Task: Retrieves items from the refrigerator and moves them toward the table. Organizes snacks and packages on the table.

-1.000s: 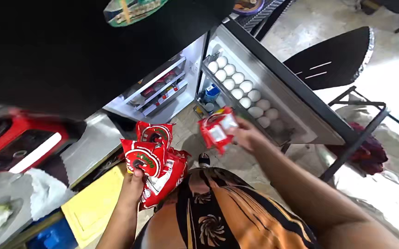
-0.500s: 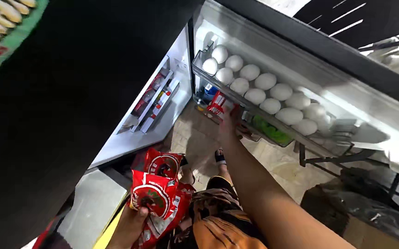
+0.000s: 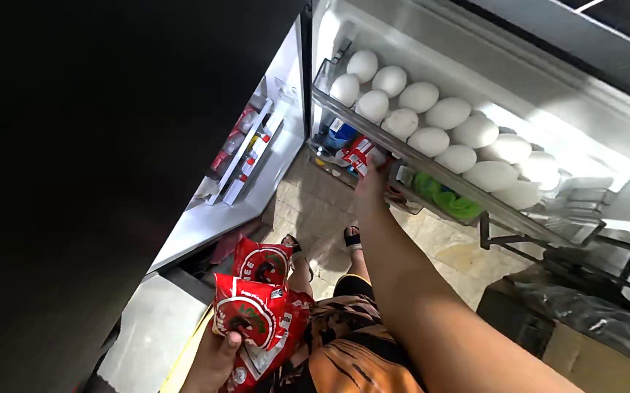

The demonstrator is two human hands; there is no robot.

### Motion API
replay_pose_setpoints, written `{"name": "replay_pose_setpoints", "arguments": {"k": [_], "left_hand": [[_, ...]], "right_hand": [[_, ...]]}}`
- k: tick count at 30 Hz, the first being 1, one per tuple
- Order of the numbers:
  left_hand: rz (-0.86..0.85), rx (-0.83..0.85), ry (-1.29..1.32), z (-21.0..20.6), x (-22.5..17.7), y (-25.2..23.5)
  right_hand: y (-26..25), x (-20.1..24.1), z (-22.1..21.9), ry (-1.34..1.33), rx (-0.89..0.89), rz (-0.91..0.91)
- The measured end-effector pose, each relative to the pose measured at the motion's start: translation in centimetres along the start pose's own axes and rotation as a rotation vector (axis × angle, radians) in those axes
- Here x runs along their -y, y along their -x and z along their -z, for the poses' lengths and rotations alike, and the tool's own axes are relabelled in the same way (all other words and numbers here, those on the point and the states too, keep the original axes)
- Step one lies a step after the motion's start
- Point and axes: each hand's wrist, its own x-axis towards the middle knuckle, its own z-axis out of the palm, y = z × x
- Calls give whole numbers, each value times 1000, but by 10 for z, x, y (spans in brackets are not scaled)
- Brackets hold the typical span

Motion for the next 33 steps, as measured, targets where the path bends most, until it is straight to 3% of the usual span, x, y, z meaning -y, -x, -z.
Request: {"name": "replay_pose_setpoints", "arguments": {"k": [11,16,20,27,33], "left_hand": [[18,-9,30,-12,2,7],[22,-24,18,-13,2,12],[7,-19,36,-11,5,13],[27,-16,50,-13,9,13],[52,-53,29,-17,8,15]], "right_hand": [[22,1,-3,169,64,75],[24,5,-2,607,163,473],[21,21,7,882,235,628],[6,25,6,1096,263,556],[-11,14,12,1027,349,453]]}}
